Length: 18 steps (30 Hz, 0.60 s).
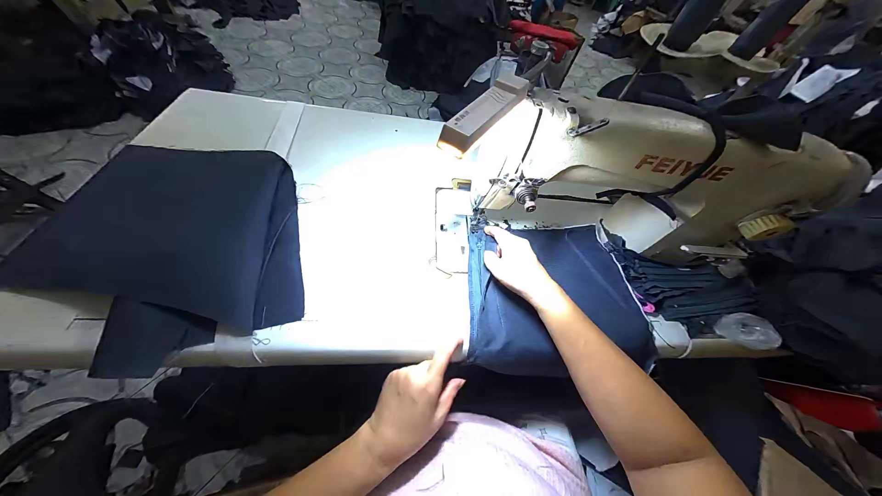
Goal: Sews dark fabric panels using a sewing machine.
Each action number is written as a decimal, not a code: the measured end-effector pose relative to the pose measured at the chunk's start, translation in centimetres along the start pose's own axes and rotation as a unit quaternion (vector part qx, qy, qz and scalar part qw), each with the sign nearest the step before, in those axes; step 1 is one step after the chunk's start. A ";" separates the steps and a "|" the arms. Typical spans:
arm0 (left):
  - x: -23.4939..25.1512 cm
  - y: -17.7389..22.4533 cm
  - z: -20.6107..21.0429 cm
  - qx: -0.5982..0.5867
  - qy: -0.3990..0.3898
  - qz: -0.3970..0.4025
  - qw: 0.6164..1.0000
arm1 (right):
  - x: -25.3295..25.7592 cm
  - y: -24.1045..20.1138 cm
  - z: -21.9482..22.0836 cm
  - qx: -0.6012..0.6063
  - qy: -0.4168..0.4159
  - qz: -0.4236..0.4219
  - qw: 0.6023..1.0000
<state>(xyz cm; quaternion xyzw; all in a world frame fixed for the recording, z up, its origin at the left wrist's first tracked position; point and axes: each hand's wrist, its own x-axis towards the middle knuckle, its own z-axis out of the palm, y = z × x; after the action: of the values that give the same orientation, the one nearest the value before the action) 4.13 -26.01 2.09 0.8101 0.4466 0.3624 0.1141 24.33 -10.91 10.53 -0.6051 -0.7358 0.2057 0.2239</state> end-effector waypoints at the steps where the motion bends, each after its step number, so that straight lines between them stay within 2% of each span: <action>1: -0.6 -0.7 0.0 0.009 0.014 0.012 1.000 | 0.0 -0.1 -0.2 0.011 -0.018 0.010 1.000; 5: -2.5 -2.2 -0.2 -0.001 0.023 0.024 0.999 | 0.3 -0.1 -0.4 0.031 -0.054 0.032 0.998; 11: -4.8 -3.9 1.4 0.013 -0.080 -0.032 0.996 | 0.8 0.1 -0.1 0.048 -0.063 0.042 0.996; 12: -4.8 -3.9 1.4 0.014 -0.127 -0.061 0.990 | 0.9 0.0 -0.1 0.054 -0.067 0.054 0.995; 13: -4.4 -3.7 1.0 0.010 -0.206 -0.107 0.973 | 0.9 0.0 -0.1 0.062 -0.068 0.064 0.994; 15: -3.3 -3.3 0.2 -0.004 -0.356 -0.170 0.919 | 0.8 -0.3 -0.4 0.079 -0.074 0.083 0.991; 18: -1.9 -2.7 -2.0 -0.039 -0.450 -0.117 0.884 | 0.1 -0.1 -0.6 0.114 -0.071 0.076 0.988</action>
<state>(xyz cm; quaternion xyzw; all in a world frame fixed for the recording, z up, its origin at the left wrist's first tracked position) 0.38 -26.29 1.23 0.8228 0.4243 -0.0401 0.3760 24.60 -10.84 11.03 -0.6137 -0.6733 0.3475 0.2221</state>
